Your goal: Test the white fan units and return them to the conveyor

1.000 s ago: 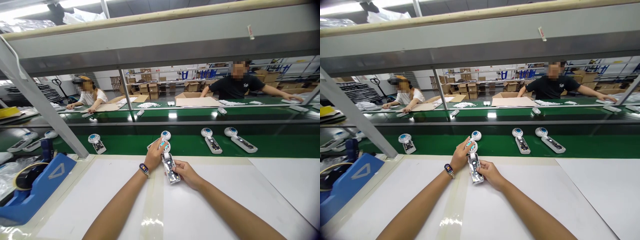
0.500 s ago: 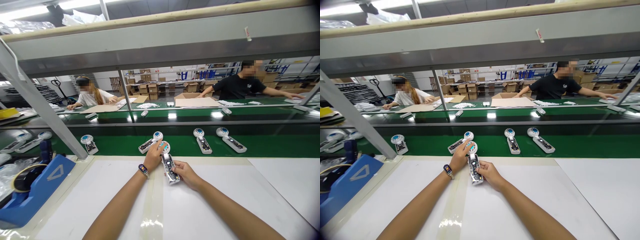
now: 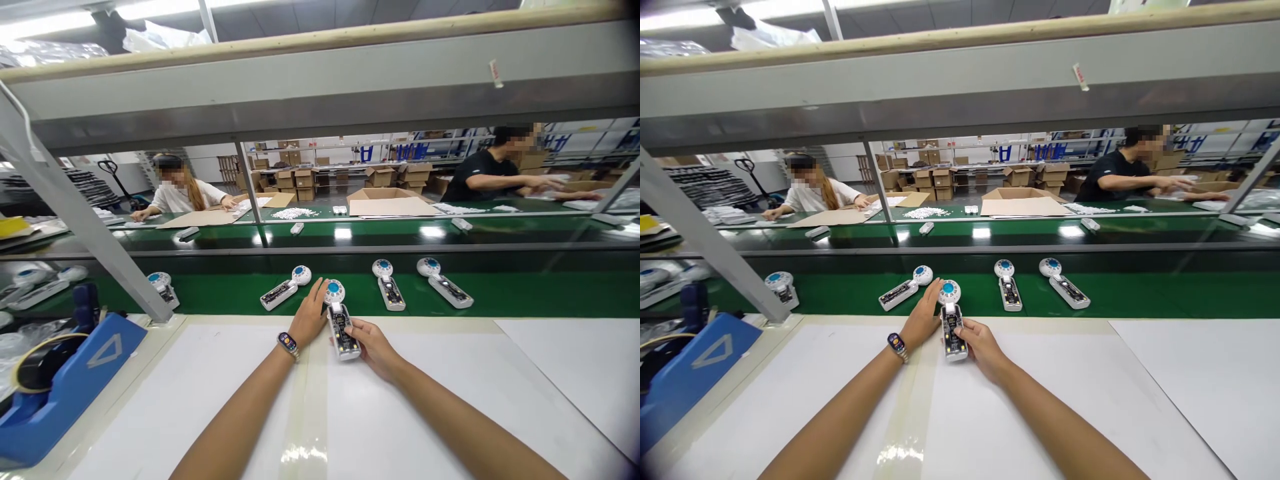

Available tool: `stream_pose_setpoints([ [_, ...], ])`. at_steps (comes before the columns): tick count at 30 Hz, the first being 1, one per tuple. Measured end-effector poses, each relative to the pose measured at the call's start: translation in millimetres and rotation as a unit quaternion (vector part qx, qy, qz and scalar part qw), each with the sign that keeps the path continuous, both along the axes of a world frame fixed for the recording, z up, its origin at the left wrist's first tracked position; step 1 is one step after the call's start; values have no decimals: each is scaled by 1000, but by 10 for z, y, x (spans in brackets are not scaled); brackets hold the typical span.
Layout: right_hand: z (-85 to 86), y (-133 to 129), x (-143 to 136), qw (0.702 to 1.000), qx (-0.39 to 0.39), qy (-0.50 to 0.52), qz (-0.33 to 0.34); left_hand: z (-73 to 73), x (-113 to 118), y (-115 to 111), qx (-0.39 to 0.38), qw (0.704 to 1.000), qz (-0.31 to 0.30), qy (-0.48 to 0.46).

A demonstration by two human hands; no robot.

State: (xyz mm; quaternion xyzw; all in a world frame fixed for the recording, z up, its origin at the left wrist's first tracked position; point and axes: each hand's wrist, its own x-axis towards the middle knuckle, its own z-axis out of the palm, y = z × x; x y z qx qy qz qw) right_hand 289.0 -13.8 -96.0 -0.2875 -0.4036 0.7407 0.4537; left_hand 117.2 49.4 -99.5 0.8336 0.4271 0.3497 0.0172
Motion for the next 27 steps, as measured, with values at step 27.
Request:
stream_pose_setpoints([
  [27,-159,967,1527,750,21,-507,-423,76,-25,33,-57,991,38,-118],
])
